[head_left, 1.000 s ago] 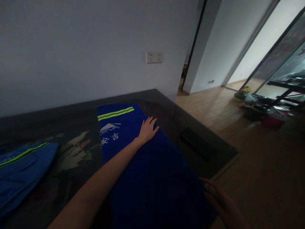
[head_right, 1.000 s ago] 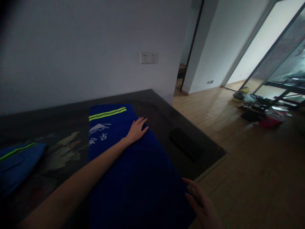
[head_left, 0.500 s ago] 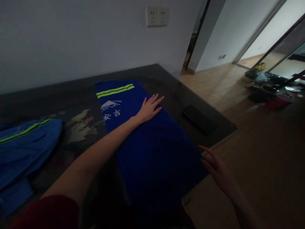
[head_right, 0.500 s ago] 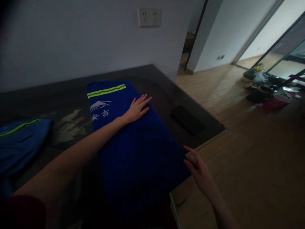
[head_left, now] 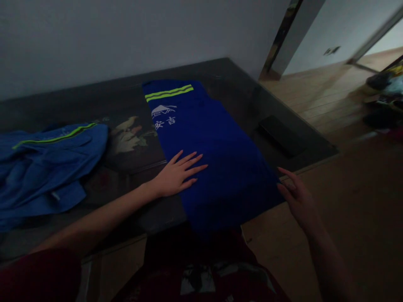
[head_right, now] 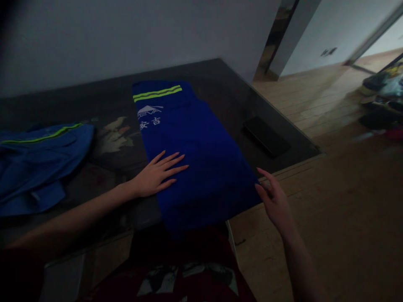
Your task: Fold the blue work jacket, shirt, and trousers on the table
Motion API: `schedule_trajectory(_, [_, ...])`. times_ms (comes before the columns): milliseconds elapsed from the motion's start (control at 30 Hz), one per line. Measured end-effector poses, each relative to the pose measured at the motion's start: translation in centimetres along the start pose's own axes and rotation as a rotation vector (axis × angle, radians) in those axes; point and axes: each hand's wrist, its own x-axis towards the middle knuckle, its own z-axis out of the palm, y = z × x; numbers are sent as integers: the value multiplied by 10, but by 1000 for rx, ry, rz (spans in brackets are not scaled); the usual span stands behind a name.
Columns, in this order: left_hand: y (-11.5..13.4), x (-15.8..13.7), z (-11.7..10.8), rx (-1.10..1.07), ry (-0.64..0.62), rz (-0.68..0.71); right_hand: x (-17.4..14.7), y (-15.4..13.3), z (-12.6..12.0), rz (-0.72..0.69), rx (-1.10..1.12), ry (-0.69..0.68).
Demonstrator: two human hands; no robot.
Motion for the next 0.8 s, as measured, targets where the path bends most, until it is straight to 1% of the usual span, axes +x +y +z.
schedule_trajectory(100, [12, -6, -7, -49, 3, 62, 0, 5, 1, 5, 20, 36])
schedule_trajectory(233, [43, -28, -22, -158, -42, 239, 0, 0, -1, 74, -3, 89])
schedule_trajectory(300, [59, -41, -25, -175, -8, 296, -1, -7, -2, 94, 6, 145])
schedule_trajectory(367, [74, -54, -25, -180, 84, 294, -3, -14, -3, 77, 24, 218])
schedule_trajectory(433, [89, -65, -19, -197, 187, 239, -5, -18, -2, 45, 33, 263])
schedule_trajectory(500, [103, -75, -9, -219, 251, 157, -5, -19, -1, 24, 27, 263])
schedule_trajectory(567, [116, -83, 4, -214, 292, 55, -4, -17, -1, 22, 14, 245])
schedule_trajectory(667, [133, -90, 23, -138, 352, -118, -1, -11, -3, 30, 7, 200])
schedule_trajectory(733, [142, -92, 34, -88, 406, -191, 0, -8, -5, 23, 13, 167])
schedule_trajectory(800, [149, -93, 43, -93, 454, -254, 1, -6, -7, 15, 22, 150])
